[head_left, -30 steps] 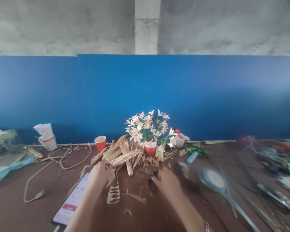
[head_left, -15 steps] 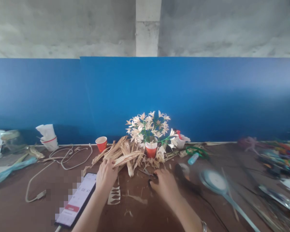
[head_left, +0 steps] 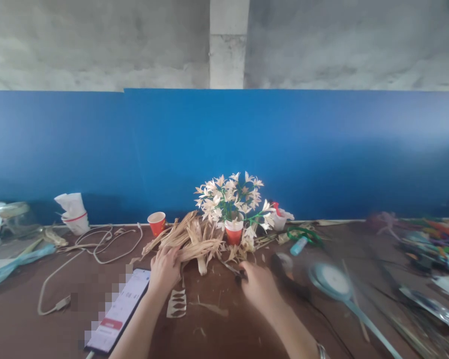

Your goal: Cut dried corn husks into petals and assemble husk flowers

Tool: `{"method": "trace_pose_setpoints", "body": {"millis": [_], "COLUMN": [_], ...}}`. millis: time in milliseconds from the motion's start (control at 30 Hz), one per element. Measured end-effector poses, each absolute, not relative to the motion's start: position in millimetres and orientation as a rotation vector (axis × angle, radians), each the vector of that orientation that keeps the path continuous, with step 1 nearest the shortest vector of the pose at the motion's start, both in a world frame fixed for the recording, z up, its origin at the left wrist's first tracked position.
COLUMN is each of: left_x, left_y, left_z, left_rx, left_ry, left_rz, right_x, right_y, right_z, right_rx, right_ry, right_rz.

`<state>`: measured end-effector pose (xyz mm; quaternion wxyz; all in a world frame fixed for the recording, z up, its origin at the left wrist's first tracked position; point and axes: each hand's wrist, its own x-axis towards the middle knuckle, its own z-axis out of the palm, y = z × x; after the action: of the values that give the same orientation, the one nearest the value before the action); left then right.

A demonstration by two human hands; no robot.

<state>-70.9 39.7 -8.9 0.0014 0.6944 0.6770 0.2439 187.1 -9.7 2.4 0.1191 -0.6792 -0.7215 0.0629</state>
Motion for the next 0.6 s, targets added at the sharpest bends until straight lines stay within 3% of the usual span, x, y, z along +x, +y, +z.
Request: {"method": "trace_pose_setpoints", "body": {"millis": [300, 600], "left_x": [-74, -76], "left_y": [44, 43], "left_z": [-16, -5], "left_rx": [2.232, 1.958], "left_ry": [1.994, 1.965], "left_rz": [0.887, 1.359], "right_x": [194, 196], "right_y": [-13, -13], "right_z": [10, 7], "right_rx": [-2.049, -1.988], "right_ry": [-2.07, -2.043], "right_rz": [0.265, 0.315]}}
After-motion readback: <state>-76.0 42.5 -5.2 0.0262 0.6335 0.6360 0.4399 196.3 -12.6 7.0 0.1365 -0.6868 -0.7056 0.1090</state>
